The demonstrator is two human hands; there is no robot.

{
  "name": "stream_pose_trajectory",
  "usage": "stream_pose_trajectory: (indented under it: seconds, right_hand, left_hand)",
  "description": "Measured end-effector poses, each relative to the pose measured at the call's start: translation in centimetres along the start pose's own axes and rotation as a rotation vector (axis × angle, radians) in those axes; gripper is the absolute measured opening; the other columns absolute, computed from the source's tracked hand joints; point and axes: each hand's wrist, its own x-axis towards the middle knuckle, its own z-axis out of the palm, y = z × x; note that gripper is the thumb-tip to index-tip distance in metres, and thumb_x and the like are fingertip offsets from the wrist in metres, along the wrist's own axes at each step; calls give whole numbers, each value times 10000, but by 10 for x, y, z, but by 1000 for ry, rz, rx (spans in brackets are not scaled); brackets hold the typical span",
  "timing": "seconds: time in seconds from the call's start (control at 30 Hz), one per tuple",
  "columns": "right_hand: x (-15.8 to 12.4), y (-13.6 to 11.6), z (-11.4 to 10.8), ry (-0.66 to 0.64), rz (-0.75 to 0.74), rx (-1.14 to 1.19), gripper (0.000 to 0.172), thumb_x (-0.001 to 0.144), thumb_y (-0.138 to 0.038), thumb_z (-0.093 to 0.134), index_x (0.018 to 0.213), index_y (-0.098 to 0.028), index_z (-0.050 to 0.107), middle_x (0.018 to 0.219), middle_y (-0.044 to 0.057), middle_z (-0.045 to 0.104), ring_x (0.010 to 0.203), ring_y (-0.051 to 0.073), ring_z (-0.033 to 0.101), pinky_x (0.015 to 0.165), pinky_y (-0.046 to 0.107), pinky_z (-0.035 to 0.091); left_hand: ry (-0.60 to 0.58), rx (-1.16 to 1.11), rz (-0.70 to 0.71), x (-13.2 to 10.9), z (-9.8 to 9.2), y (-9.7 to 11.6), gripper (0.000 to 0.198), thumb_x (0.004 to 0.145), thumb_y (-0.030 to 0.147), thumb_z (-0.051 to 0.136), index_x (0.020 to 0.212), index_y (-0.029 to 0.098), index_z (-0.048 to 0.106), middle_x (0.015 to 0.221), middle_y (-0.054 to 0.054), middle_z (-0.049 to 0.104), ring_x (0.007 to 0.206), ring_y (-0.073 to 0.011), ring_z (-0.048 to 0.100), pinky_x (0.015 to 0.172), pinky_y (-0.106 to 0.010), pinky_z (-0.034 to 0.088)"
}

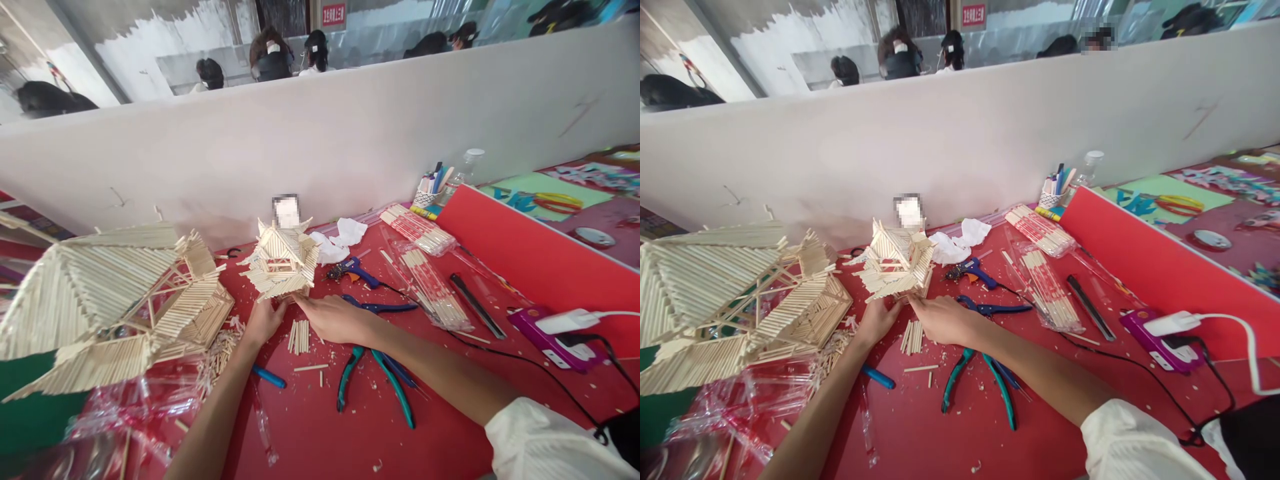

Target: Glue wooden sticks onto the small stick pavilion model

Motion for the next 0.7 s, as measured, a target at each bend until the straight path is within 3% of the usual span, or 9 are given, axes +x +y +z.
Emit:
stream_pose_trajectory:
  seconds: [0.3,0.53,0.7]
  right_hand:
    - [2,3,6,-18,8,17,783,878,-108,461,1596,-52,156,1356,238,617,891,260,708,633,323,458]
    - [2,3,7,13,-17,5,857,863,-95,456,1620,-124,56,1504,229,477,932,276,717,633,335,464]
    - [3,4,9,-3,-1,6,879,867,-106,472,1618,-115,14,1424,239,560,944,272,714,655,321,466]
  left_hand:
    - [-9,26,-2,1,-2,4,274,928,306,495,930,194,745,870,-92,777,952,-284,713,958,-427,530]
    - [5,46,-4,0,0,3,261,913,293,506,934,180,741,906,-103,787,879,-270,718,864,-389,561]
    - [-9,17,-13,0,1,1,269,914,279,494,934,186,746,834,-90,783,812,-264,716,847,-392,566]
